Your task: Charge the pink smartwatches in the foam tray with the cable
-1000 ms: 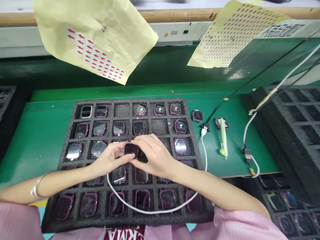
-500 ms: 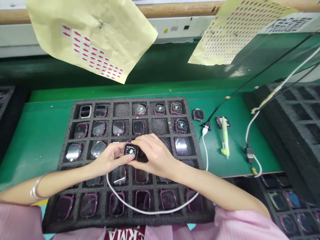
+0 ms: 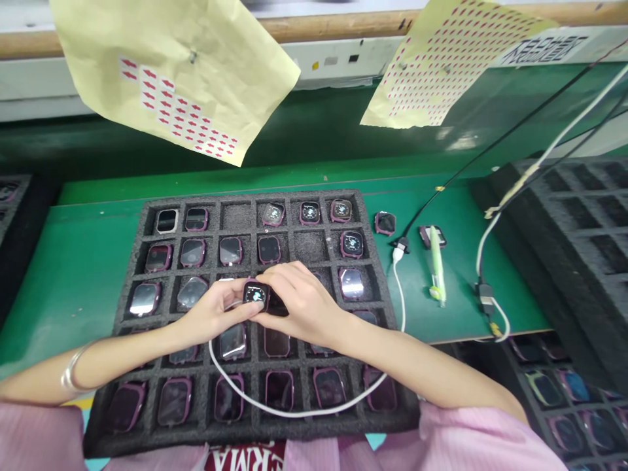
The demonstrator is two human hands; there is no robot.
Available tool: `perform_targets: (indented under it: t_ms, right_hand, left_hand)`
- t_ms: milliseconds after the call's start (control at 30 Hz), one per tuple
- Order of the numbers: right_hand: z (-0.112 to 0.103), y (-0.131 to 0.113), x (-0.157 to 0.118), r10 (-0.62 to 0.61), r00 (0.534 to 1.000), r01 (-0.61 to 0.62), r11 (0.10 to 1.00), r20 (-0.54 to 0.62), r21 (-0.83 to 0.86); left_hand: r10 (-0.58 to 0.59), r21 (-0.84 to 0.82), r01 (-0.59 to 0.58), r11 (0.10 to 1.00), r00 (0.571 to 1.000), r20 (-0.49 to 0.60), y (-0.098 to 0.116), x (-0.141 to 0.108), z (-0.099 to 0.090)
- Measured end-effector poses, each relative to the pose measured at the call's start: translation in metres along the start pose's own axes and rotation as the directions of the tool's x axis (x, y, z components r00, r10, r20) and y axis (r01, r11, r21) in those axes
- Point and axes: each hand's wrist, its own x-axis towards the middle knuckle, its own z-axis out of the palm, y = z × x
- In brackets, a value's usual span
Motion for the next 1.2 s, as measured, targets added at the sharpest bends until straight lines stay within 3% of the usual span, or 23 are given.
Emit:
perform_targets:
  t_ms: [600, 767, 867, 1033, 1200]
  right_hand:
    - [0.0, -0.002, -0.001, 0.008, 1.0, -0.008, 1.0, 0.008, -0.007]
    - [-0.032, 0.011, 0.009, 0.029, 0.998, -0.025, 0.997, -0.058, 0.07]
    - [-0.058, 0.037, 0.006, 0.11, 0.988, -0.119, 0.99, -0.112, -0.079]
    - [-0.071, 0.06, 0.004, 0.171, 0.983, -0.138, 0.933, 0.071, -0.333]
    - [-0.043, 0.048, 0.04, 0.111, 0.963, 0.0, 0.911, 0.247, -0.412]
  left_hand:
    - [0.023, 0.026, -0.023, 0.999, 1.0, 0.013, -0.007, 0.001, 0.001]
    - [-0.04, 0.052, 0.037, 0.998, 0.997, 0.071, 0.0, -0.005, 0.0]
    - [-0.096, 0.049, 0.092, 0.995, 0.992, 0.086, 0.006, -0.014, -0.009]
    - [-0.113, 0.016, 0.112, 0.994, 0.993, 0.032, 0.007, -0.025, -0.024]
    - [-0.115, -0.002, 0.116, 0.993, 0.991, 0.072, 0.008, -0.021, -0.026]
